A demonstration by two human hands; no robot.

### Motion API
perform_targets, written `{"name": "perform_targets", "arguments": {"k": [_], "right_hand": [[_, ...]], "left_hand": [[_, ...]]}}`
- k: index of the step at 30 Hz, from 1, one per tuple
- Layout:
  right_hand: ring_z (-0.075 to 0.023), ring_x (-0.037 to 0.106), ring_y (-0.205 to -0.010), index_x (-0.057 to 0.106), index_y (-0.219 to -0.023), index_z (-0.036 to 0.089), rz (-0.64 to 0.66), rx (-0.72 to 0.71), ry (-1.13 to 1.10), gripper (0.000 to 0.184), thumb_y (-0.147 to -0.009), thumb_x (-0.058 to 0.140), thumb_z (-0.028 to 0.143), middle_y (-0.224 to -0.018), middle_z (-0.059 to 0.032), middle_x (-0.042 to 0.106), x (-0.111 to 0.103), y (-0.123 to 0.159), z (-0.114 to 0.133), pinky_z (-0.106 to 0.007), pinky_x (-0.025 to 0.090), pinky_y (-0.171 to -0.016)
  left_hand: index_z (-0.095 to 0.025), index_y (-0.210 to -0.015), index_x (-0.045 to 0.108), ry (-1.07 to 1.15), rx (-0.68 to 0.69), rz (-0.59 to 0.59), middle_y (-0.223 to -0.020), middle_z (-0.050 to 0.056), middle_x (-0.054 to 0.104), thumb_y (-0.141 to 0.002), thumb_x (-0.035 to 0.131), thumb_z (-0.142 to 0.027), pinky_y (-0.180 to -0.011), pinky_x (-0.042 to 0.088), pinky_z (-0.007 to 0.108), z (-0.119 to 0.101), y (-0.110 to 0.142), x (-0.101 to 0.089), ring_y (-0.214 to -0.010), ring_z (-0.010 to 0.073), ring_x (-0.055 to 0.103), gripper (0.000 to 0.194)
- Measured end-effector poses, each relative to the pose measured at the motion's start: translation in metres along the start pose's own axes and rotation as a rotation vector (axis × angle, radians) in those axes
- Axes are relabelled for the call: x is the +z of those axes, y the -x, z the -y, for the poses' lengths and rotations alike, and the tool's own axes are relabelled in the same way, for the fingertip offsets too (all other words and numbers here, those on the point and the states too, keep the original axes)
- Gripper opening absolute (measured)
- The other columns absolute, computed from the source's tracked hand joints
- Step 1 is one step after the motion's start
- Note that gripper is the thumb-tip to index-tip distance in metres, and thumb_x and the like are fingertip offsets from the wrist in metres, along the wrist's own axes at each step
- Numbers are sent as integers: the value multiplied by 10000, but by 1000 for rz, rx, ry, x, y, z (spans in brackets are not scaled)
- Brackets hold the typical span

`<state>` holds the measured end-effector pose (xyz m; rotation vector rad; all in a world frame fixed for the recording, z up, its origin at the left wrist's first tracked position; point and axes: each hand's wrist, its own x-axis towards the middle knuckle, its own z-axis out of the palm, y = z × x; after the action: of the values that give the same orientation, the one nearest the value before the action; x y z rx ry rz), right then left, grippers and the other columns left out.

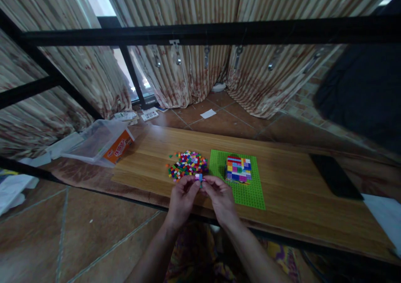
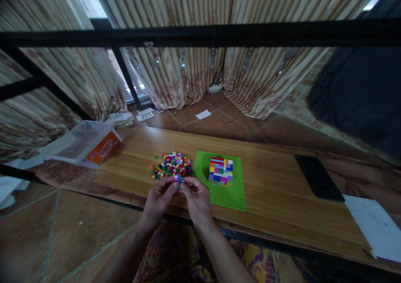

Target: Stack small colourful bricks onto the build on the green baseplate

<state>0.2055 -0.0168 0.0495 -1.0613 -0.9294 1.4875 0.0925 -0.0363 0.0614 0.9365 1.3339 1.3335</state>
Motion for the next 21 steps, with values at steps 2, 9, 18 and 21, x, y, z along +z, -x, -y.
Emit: {"name": "perform_targets", "arguments": {"k": [2,9,18,21], "right_hand": [[-145,625,-664,682,-812,212,-1,22,-20,249,-674,741,412,-769,-5,692,-2,8,0,-275,529,-610],[-115,573,-534,678,-762,193,-35,136,-2,301,-606,790,425,-664,11,654,-14,22,1,-251,509,-517],[-149,626,-582,685,-816,197,19,129,102,290,-668,751,438,-693,-7,681,-26,17,-12,-301,550,-568],[-182,646,-668,688,-831,219,34,-70,397,168,-761,655,368,-761,-27,698,-24,-1,-15,-335,551,-635]], "left_hand": [[-163,-893,633,17,-37,4,-837,34,670,-754,674,-412,-743,522,285,4,7,4,-764,157,619,289],[-158,-786,666,32,-96,77,-688,-6,617,-743,689,-394,-636,488,239,6,16,9,-651,123,566,241],[-154,-813,685,189,-243,84,-717,9,653,-682,740,-430,-656,500,267,16,19,4,-656,137,599,311],[-148,-807,696,112,-216,11,-691,-2,637,-695,723,-435,-618,460,224,21,17,-2,-637,116,565,310]]}}
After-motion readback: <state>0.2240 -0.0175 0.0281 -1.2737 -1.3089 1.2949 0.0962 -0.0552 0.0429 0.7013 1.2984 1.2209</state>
